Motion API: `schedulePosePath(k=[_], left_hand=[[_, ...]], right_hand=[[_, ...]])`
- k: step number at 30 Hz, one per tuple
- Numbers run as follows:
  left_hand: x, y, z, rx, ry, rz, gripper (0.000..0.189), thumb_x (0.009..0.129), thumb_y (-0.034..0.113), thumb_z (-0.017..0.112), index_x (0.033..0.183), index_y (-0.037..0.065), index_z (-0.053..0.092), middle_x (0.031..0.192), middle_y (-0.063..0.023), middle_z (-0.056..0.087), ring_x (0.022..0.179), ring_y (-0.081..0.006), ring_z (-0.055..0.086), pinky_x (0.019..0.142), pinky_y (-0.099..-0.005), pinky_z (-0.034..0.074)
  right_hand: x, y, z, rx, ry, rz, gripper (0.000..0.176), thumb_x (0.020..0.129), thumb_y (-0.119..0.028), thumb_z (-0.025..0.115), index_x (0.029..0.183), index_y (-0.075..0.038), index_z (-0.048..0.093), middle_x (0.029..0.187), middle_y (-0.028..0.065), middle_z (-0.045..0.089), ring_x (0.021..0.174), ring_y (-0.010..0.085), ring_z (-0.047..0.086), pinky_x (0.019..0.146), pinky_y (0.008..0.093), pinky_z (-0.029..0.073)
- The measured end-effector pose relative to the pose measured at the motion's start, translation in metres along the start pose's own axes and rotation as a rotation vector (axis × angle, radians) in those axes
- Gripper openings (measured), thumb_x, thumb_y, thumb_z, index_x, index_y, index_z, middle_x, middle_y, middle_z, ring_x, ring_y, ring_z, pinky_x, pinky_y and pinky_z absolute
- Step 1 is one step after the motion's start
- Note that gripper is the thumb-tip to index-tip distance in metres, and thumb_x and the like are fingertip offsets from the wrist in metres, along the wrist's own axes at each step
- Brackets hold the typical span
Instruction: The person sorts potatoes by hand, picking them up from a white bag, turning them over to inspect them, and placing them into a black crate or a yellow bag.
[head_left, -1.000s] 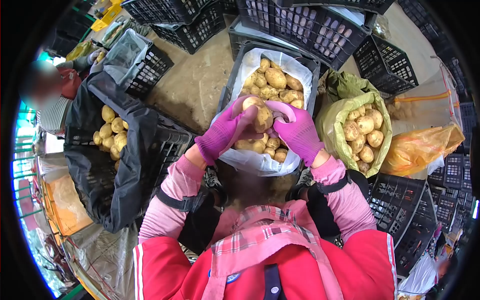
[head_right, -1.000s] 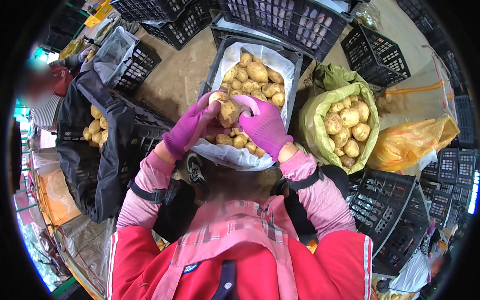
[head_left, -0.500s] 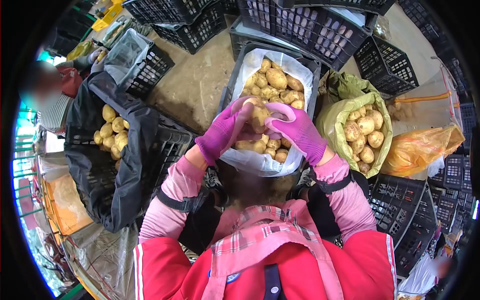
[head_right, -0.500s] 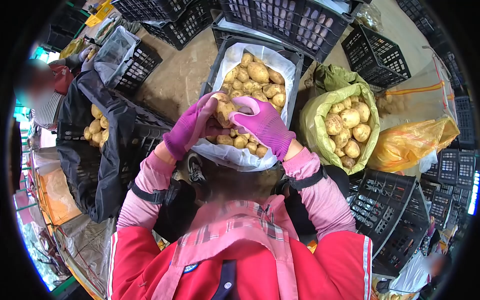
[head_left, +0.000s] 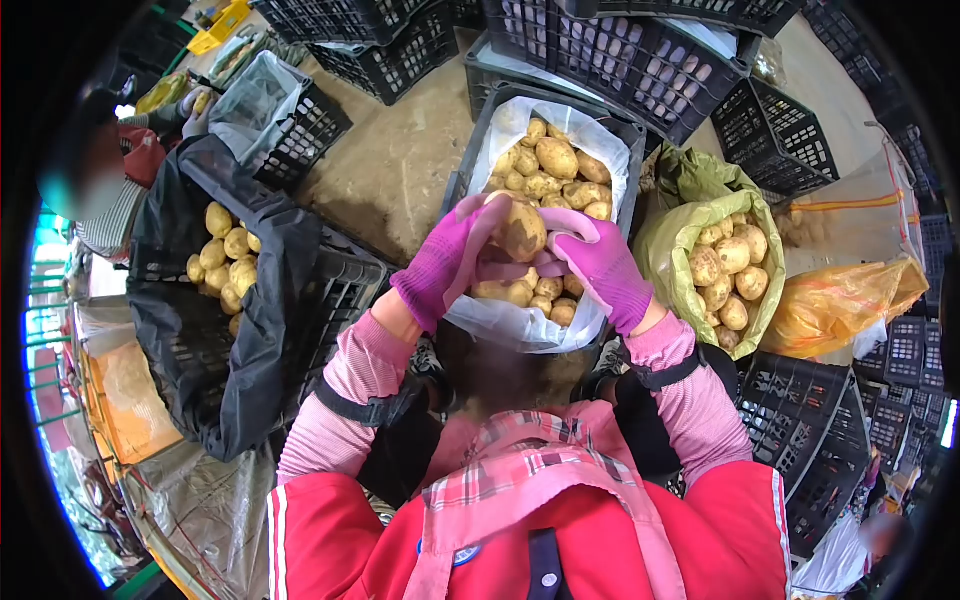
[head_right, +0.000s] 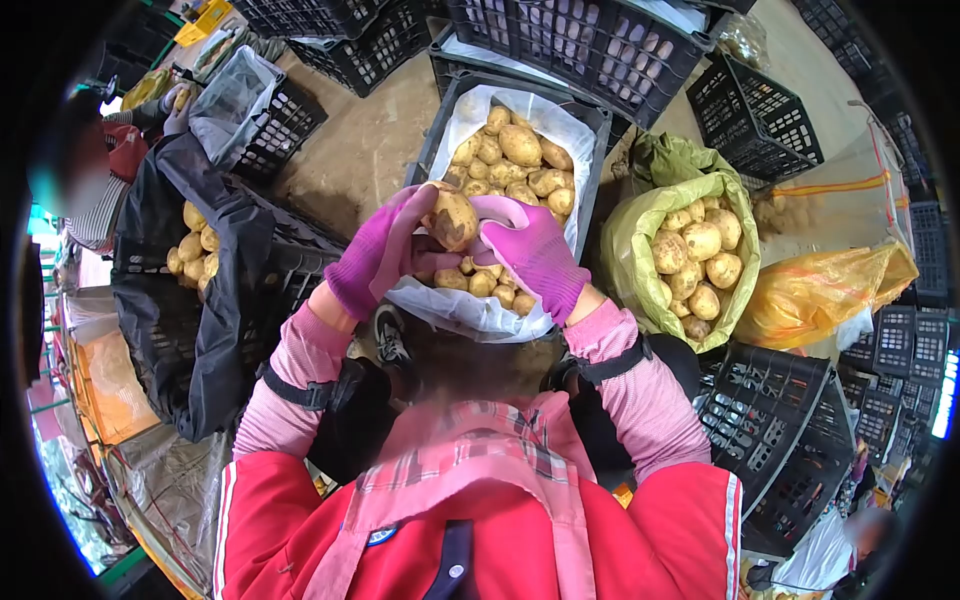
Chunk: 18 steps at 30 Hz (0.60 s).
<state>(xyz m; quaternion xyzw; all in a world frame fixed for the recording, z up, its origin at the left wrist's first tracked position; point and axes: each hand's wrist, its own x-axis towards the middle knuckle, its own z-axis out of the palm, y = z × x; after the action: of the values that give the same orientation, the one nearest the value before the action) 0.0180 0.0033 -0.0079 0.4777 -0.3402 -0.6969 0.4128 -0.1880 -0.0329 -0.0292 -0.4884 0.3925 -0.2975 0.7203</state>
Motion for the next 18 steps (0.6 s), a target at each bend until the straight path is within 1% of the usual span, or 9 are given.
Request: schedulePosePath(k=[3, 4, 6, 7, 9, 13, 15, 16, 18], left_hand=[[0.000, -0.007, -0.001, -0.182, 0.106, 0.024, 0.040, 0.103, 0.030, 0.054, 0.131, 0.002, 0.046, 0.120, -0.0096, 0.056, 0.111, -0.0210, 0.063, 0.090, -0.0340, 0.058], [0.003, -0.008, -0.002, -0.227, 0.108, -0.005, 0.041, 0.102, 0.029, 0.055, 0.131, 0.002, 0.046, 0.121, -0.0096, 0.056, 0.112, -0.0210, 0.062, 0.090, -0.0339, 0.058], [0.010, -0.009, -0.005, -0.317, 0.113, -0.065, 0.041, 0.100, 0.027, 0.059, 0.130, 0.002, 0.046, 0.122, -0.0096, 0.054, 0.114, -0.0209, 0.061, 0.091, -0.0336, 0.058], [0.011, -0.010, -0.003, -0.290, 0.136, -0.051, 0.041, 0.099, 0.027, 0.060, 0.130, 0.002, 0.046, 0.123, -0.0099, 0.054, 0.114, -0.0208, 0.061, 0.091, -0.0335, 0.058], [0.010, -0.014, 0.002, -0.237, 0.177, -0.026, 0.042, 0.098, 0.027, 0.062, 0.129, 0.002, 0.046, 0.124, -0.0106, 0.055, 0.114, -0.0205, 0.061, 0.091, -0.0332, 0.058], [0.005, -0.009, 0.013, -0.103, 0.149, 0.149, 0.049, 0.097, 0.024, 0.065, 0.134, 0.002, 0.043, 0.126, -0.0111, 0.054, 0.113, -0.0187, 0.060, 0.092, -0.0325, 0.056], [0.007, -0.016, 0.013, -0.082, 0.133, 0.241, 0.054, 0.095, 0.020, 0.067, 0.138, 0.001, 0.039, 0.125, -0.0122, 0.053, 0.112, -0.0185, 0.059, 0.092, -0.0314, 0.055], [0.008, -0.018, 0.013, -0.053, 0.138, 0.235, 0.054, 0.095, 0.020, 0.067, 0.139, 0.001, 0.040, 0.126, -0.0112, 0.053, 0.113, -0.0179, 0.058, 0.093, -0.0308, 0.053], [0.007, -0.021, 0.013, 0.004, 0.150, 0.218, 0.055, 0.095, 0.020, 0.068, 0.140, 0.002, 0.042, 0.127, -0.0091, 0.053, 0.116, -0.0166, 0.056, 0.095, -0.0296, 0.051]], right_hand=[[0.001, 0.001, 0.000, 0.084, -0.007, 0.036, 0.050, 0.095, -0.023, 0.062, 0.136, 0.004, 0.051, 0.121, 0.0136, 0.062, 0.102, 0.0191, 0.065, 0.088, 0.0336, 0.056], [0.003, 0.001, 0.003, 0.095, -0.002, 0.043, 0.055, 0.096, -0.027, 0.063, 0.139, 0.004, 0.048, 0.124, 0.0138, 0.060, 0.107, 0.0186, 0.064, 0.090, 0.0339, 0.055], [0.006, 0.004, 0.005, 0.088, -0.009, 0.063, 0.061, 0.096, -0.030, 0.063, 0.143, 0.003, 0.044, 0.128, 0.0137, 0.057, 0.111, 0.0184, 0.062, 0.093, 0.0341, 0.054], [0.006, 0.006, 0.006, 0.085, -0.010, 0.073, 0.064, 0.096, -0.032, 0.064, 0.145, 0.003, 0.041, 0.130, 0.0136, 0.056, 0.113, 0.0183, 0.060, 0.094, 0.0342, 0.053], [0.007, 0.008, 0.007, 0.102, 0.003, 0.098, 0.065, 0.096, -0.032, 0.064, 0.145, 0.002, 0.040, 0.128, 0.0131, 0.056, 0.112, 0.0186, 0.061, 0.093, 0.0343, 0.053], [0.003, -0.001, 0.009, 0.205, 0.014, 0.104, 0.062, 0.097, -0.027, 0.063, 0.146, 0.001, 0.039, 0.126, 0.0131, 0.057, 0.110, 0.0199, 0.063, 0.093, 0.0342, 0.054], [0.004, 0.002, 0.007, 0.344, 0.004, 0.102, 0.060, 0.098, -0.024, 0.060, 0.147, 0.002, 0.037, 0.126, 0.0138, 0.057, 0.110, 0.0209, 0.063, 0.094, 0.0345, 0.055], [0.004, 0.002, 0.008, 0.413, -0.002, 0.102, 0.059, 0.098, -0.022, 0.059, 0.147, 0.002, 0.036, 0.126, 0.0142, 0.056, 0.110, 0.0214, 0.063, 0.094, 0.0346, 0.055], [0.003, -0.002, 0.010, 0.436, 0.018, 0.130, 0.059, 0.098, -0.019, 0.058, 0.148, 0.002, 0.034, 0.127, 0.0151, 0.055, 0.110, 0.0229, 0.063, 0.095, 0.0352, 0.054]])
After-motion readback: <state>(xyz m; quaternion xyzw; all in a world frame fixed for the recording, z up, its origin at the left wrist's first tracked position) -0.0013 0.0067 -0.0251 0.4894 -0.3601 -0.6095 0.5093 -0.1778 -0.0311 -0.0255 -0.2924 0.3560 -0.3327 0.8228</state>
